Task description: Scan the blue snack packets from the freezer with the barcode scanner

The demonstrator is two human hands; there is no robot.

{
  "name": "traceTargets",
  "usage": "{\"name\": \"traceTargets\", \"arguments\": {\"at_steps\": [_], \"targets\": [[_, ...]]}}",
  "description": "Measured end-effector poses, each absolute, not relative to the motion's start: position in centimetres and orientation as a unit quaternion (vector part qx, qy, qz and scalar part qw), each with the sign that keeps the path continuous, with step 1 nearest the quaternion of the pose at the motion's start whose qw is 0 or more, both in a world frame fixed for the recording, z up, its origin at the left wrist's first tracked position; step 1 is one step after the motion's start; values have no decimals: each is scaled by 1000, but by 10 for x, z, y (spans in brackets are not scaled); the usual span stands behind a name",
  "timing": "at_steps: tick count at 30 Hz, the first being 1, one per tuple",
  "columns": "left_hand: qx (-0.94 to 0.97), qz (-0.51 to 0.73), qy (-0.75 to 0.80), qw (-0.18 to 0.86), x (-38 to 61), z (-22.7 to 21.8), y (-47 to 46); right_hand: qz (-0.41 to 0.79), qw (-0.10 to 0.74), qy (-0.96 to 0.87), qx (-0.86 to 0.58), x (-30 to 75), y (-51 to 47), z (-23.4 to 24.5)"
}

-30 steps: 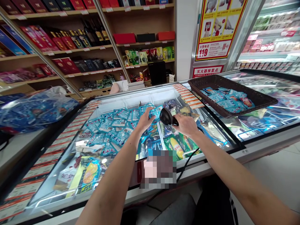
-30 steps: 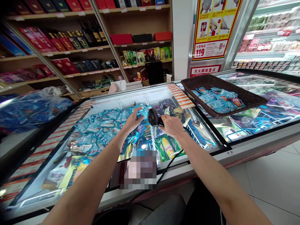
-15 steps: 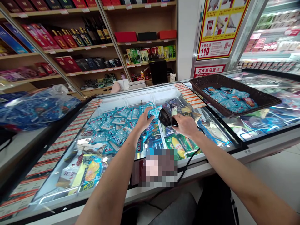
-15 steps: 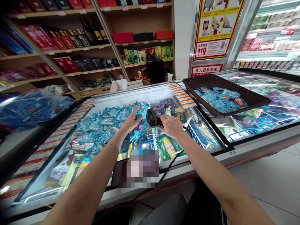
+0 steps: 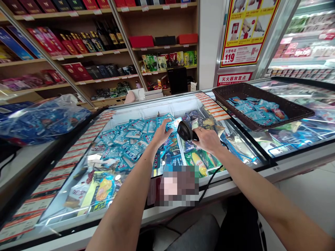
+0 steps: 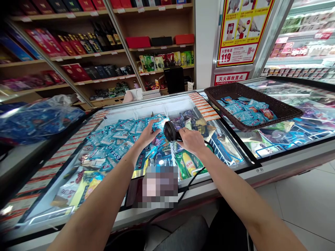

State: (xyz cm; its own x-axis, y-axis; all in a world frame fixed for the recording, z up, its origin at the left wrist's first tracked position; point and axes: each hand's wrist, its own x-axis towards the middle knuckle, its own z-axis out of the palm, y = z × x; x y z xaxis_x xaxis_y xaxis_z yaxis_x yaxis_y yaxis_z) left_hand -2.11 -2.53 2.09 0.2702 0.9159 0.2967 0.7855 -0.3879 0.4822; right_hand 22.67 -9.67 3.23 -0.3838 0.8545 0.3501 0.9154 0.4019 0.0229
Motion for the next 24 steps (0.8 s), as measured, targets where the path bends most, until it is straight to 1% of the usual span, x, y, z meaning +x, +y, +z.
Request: {"name": "traceTargets", "arguments": {"at_steps": [10, 14, 18, 24], "targets": [[783, 274, 546, 119, -20, 21, -26, -96, 153, -813, -554, 229, -94, 29], [777, 265, 557, 126, -20, 21, -25, -94, 138, -801, -575, 232, -90, 27], [769, 267, 574, 94, -20, 21, -21, -85, 116, -792, -593, 234, -89, 29], [786, 275, 552, 39, -13, 20, -15, -81, 123, -788, -598, 233, -91, 32]]}}
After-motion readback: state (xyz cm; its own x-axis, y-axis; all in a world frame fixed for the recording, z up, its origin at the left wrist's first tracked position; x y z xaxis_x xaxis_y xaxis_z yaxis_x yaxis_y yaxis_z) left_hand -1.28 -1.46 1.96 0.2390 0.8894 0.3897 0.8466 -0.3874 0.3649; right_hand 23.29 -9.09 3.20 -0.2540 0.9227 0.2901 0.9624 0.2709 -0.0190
